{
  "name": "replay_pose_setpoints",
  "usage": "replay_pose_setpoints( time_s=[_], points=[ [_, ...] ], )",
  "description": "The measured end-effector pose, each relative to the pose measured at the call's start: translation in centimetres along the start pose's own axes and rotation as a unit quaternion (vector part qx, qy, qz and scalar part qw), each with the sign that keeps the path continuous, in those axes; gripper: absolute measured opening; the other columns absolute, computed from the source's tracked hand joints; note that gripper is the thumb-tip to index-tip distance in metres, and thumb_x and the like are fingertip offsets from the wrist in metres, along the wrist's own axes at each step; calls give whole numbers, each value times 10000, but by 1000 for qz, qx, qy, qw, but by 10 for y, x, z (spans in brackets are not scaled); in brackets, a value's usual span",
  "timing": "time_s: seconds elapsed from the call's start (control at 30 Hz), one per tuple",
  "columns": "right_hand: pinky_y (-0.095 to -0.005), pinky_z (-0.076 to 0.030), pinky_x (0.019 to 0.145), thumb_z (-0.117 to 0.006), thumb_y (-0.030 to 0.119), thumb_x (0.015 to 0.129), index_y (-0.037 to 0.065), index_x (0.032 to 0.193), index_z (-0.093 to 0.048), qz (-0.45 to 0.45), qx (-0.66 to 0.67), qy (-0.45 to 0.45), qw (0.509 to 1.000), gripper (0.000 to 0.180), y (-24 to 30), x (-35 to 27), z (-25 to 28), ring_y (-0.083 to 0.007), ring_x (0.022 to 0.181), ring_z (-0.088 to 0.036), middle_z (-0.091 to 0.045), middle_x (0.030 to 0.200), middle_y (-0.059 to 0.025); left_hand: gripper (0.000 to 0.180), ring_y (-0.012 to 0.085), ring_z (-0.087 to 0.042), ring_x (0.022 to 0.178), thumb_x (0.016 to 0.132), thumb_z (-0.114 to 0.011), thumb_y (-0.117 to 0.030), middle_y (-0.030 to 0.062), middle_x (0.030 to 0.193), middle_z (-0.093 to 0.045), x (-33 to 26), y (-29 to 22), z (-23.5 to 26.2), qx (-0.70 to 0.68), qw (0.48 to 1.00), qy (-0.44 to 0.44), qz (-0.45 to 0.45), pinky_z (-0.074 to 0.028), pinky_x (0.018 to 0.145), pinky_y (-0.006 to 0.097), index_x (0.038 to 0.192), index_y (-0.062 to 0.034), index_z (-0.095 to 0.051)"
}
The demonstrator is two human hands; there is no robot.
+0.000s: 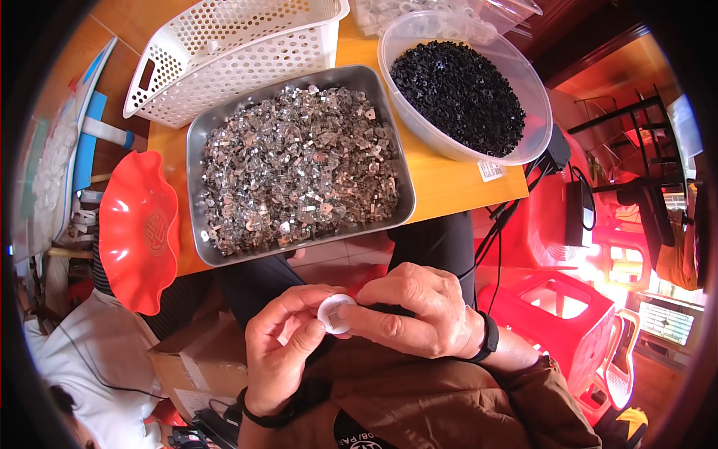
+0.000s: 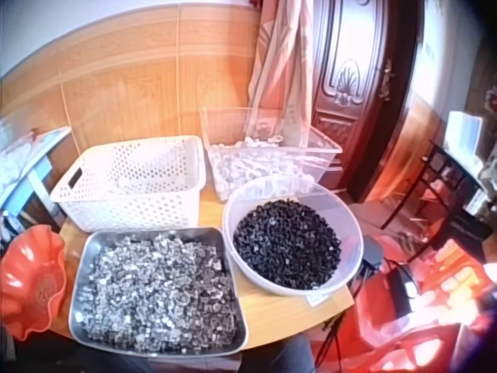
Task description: Assemble small plastic components with decorative beads and flakes at a workshop bench.
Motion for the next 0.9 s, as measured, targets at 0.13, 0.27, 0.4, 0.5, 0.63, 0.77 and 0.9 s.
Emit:
replay_pose_setpoints(
  time_s=[0.13, 0.27, 0.4, 0.5, 0.63, 0.77, 0.9],
  points=[
    [-220, -428, 458, -767, 137, 631, 115, 1006, -675, 36, -63, 5, 997, 387, 5, -2, 3, -97, 589, -505, -552, 832, 8, 346, 221, -588, 995, 853, -622, -43, 155, 1134, -557, 1, -7, -6, 34, 999, 24, -21, -518, 857, 347, 1154, 94, -520],
    [-210, -410, 444, -737, 153, 643, 109, 1025, -671, 50, -85, 6, 995, 390, 8, -3, 3, -86, 583, -499, -544, 827, 17, 341, 222, -581, 1015, 846, -626, -29, 156, 1156, -545, 1, -7, -5, 54, 998, 26, -30, -510, 872, 345, 1148, 97, -529],
    [-205, -402, 446, -727, 149, 634, 104, 1031, -668, 60, -113, 13, 992, 404, 10, -4, 2, -85, 581, -499, -540, 823, 20, 319, 224, -579, 1027, 840, -629, -21, 157, 1169, -539, -1, -5, -2, 77, 996, 20, -49, -502, 883, 340, 1132, 82, -553],
    [-199, -390, 446, -712, 141, 614, 93, 1031, -665, 75, -138, 14, 987, 423, 12, -4, 2, -83, 585, -500, -537, 817, 21, 305, 227, -579, 1029, 831, -634, -7, 159, 1164, -544, -1, -6, -3, 89, 994, 17, -57, -497, 885, 333, 1119, 70, -569],
    [-187, -373, 445, -686, 128, 601, 46, 1004, -652, 97, -155, 66, 981, 413, 18, 1, 1, -81, 582, -497, -537, 805, 13, 276, 225, -585, 1018, 814, -638, 24, 158, 1128, -567, -3, -10, -3, 170, 981, 5, -91, -497, 870, 319, 1085, 60, -598],
    [-187, -380, 442, -669, 113, 616, 18, 1003, -633, 88, -171, 123, 974, 399, 20, 5, 0, -82, 573, -501, -541, 787, 0, 272, 220, -591, 1002, 796, -646, 45, 157, 1114, -577, -2, -14, -6, 228, 965, 24, -131, -499, 854, 313, 1065, 58, -610],
    [-219, -424, 448, -707, 85, 633, 20, 1023, -629, 38, -94, 89, 991, 403, 10, 4, -5, -112, 577, -535, -559, 785, -19, 280, 220, -594, 993, 829, -627, 9, 157, 1122, -578, 1, -6, -4, 137, 985, -18, -101, -496, 842, 315, 1101, 64, -586]
  ],
)
Point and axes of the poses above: each hand's wrist, its own x-axis towards the middle knuckle, its own z-axis out of the back of the hand, y = z × x, the point moved 5 cm from there along x, towards the middle knuckle
